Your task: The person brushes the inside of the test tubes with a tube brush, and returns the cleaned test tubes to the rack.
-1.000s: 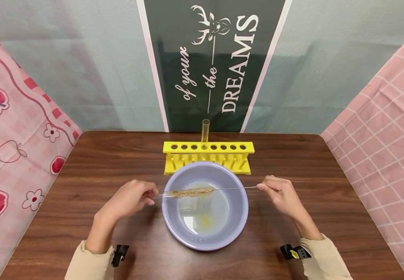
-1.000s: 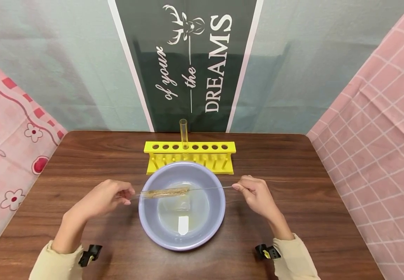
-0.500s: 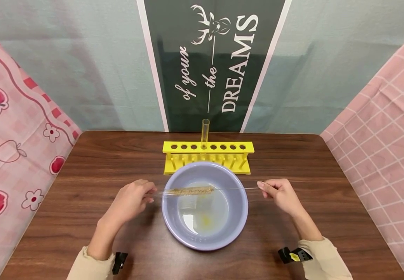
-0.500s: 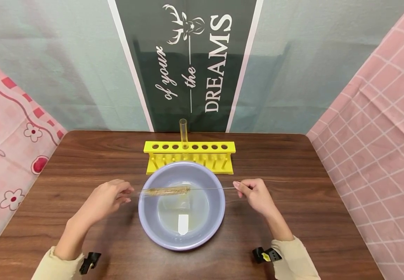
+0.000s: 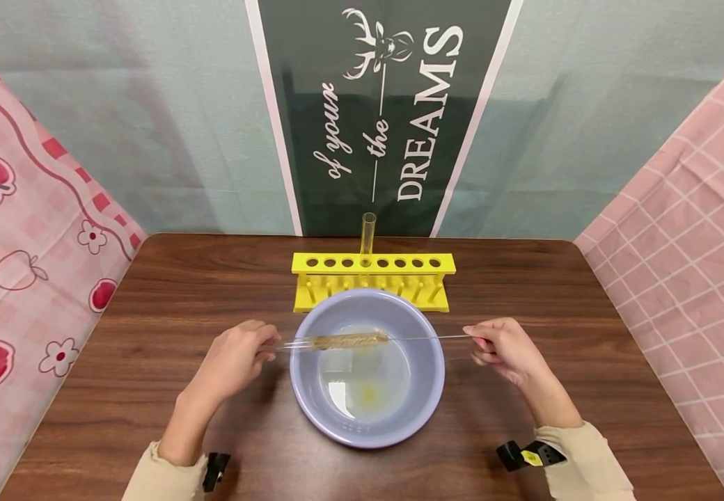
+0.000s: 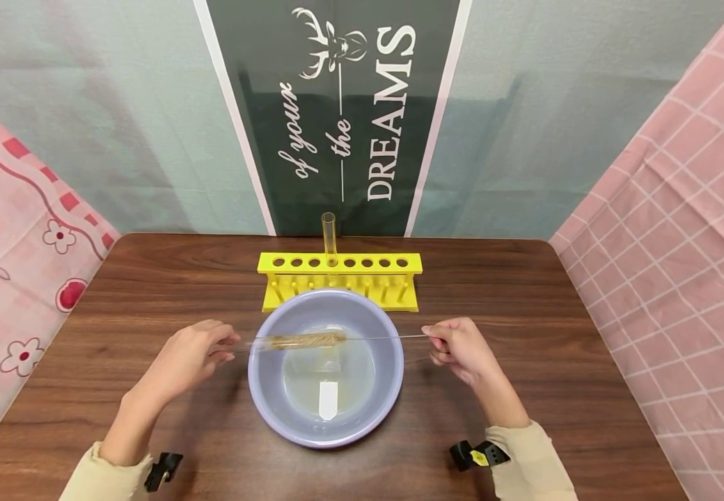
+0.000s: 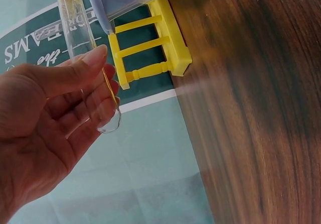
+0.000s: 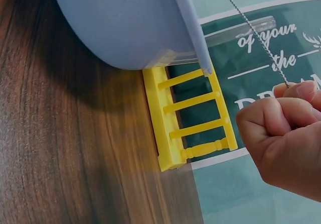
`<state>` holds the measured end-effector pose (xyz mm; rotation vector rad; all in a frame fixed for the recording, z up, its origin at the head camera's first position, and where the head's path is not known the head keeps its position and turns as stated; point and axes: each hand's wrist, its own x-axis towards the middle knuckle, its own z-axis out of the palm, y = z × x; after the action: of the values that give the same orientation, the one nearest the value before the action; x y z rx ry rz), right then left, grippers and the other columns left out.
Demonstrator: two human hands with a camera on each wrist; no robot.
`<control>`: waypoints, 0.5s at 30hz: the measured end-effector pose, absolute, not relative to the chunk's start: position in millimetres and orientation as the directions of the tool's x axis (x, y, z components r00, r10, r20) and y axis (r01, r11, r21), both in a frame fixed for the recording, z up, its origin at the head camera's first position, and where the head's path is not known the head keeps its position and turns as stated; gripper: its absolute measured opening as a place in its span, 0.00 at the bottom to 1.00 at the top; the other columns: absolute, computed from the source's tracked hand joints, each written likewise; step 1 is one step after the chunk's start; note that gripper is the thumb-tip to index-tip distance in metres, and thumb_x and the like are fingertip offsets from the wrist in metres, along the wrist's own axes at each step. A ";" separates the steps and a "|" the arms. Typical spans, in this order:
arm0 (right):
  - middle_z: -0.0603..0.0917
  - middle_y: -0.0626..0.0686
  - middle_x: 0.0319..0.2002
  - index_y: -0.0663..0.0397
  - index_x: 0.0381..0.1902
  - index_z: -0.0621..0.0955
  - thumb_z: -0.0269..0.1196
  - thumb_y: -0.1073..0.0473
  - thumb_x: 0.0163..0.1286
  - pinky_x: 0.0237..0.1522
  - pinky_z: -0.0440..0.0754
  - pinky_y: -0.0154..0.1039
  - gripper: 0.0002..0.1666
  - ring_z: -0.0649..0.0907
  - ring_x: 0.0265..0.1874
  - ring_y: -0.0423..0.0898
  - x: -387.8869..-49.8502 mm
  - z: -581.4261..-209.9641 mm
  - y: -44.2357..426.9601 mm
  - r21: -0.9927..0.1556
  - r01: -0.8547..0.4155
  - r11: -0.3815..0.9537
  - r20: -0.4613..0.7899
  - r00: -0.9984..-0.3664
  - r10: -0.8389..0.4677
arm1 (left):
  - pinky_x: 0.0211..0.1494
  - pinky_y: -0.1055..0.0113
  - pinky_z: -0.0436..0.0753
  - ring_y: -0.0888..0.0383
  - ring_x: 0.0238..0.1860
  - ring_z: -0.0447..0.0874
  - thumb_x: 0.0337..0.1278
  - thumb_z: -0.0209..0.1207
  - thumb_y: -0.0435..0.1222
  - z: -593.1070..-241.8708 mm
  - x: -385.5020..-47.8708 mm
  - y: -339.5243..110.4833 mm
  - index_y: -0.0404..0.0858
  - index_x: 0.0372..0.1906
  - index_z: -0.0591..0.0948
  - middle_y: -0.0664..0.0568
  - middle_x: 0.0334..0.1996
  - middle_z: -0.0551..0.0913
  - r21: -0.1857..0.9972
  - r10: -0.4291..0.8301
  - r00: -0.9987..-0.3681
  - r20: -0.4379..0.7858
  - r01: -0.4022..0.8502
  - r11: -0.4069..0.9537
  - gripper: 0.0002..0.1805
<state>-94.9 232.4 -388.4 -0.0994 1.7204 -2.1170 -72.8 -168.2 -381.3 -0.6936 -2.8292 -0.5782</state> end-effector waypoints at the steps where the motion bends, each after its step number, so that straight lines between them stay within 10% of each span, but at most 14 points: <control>1: 0.56 0.45 0.09 0.59 0.09 0.63 0.45 0.74 0.65 0.16 0.46 0.39 0.24 0.48 0.09 0.43 -95.6 -388.3 233.0 -0.947 0.279 -0.161 -0.206 -0.909 -0.361 | 0.30 0.60 0.76 0.57 0.29 0.78 0.35 0.67 0.24 -381.2 -72.8 -168.2 0.39 0.28 0.80 0.55 0.24 0.78 0.327 0.408 -0.877 0.255 0.475 0.817 0.12; 7: 0.57 0.45 0.09 0.58 0.08 0.64 0.46 0.72 0.66 0.16 0.47 0.39 0.24 0.51 0.08 0.41 -96.9 -386.6 235.3 -0.956 0.265 -0.124 -0.209 -0.915 -0.346 | 0.31 0.60 0.76 0.57 0.29 0.78 0.35 0.67 0.24 -380.4 -72.9 -168.9 0.39 0.28 0.80 0.54 0.25 0.78 0.330 0.409 -0.877 0.253 0.476 0.815 0.12; 15: 0.65 0.46 0.10 0.70 0.13 0.68 0.55 0.64 0.66 0.11 0.55 0.37 0.23 0.61 0.10 0.37 -94.7 -386.7 236.8 -0.966 0.048 0.254 -0.105 -0.972 -0.212 | 0.31 0.60 0.76 0.58 0.29 0.78 0.34 0.68 0.24 -380.9 -73.0 -173.0 0.40 0.27 0.79 0.55 0.24 0.78 0.354 0.414 -0.880 0.233 0.473 0.807 0.12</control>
<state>-94.7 236.8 -386.7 -0.1538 2.3092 -1.7918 -73.0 -173.0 -380.9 -0.7027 -2.8474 -0.6144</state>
